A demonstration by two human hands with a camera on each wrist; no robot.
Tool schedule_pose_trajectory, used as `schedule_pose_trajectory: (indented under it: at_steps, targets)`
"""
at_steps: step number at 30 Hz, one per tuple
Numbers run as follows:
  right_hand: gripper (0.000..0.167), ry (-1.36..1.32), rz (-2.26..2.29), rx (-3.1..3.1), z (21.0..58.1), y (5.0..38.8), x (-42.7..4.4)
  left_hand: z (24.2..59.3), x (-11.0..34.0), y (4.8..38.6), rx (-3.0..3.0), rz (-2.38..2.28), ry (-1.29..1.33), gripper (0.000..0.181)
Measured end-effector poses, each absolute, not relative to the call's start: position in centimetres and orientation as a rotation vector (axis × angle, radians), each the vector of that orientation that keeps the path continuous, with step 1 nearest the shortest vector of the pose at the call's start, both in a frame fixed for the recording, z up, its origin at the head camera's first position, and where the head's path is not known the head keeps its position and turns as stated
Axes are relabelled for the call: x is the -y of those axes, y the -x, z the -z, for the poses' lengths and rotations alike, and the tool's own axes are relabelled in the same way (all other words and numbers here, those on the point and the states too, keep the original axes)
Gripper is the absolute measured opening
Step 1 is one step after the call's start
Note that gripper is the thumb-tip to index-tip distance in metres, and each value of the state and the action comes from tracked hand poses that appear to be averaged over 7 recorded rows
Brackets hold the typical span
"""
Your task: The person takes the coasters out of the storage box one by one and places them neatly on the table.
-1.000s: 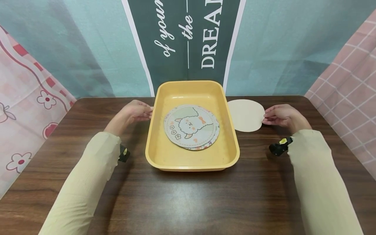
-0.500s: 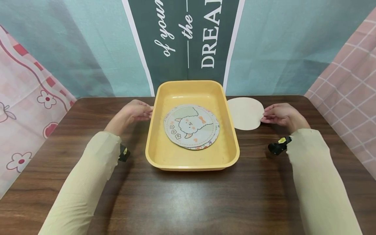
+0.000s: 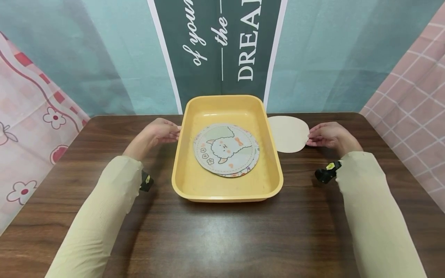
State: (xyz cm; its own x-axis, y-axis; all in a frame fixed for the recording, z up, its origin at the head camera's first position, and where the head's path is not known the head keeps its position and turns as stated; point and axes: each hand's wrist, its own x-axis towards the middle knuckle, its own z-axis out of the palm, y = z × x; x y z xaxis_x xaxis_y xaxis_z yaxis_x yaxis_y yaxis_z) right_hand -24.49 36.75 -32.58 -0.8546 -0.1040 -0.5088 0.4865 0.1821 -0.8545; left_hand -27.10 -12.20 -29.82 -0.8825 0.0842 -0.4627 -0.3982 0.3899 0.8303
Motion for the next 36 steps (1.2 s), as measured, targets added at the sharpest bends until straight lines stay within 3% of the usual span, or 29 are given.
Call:
schedule_pose_trajectory:
  at_steps: [9, 24, 36]
  targets:
    - [0.015, -0.377, 1.791, -1.947, 32.3, 24.5, -36.4, 29.6, 12.2, 27.1, -2.221, -1.481, 0.275, 0.025]
    - [0.01, -0.345, 1.569, -2.039, 31.2, 23.7, -35.7, 28.2, 12.8, 27.9, -2.166, -1.447, 0.269, 0.023]
    - [0.011, -0.366, 1.672, -1.973, 30.2, 23.4, -34.8, 27.7, 13.2, 28.7, -2.153, -1.411, 0.273, 0.024]
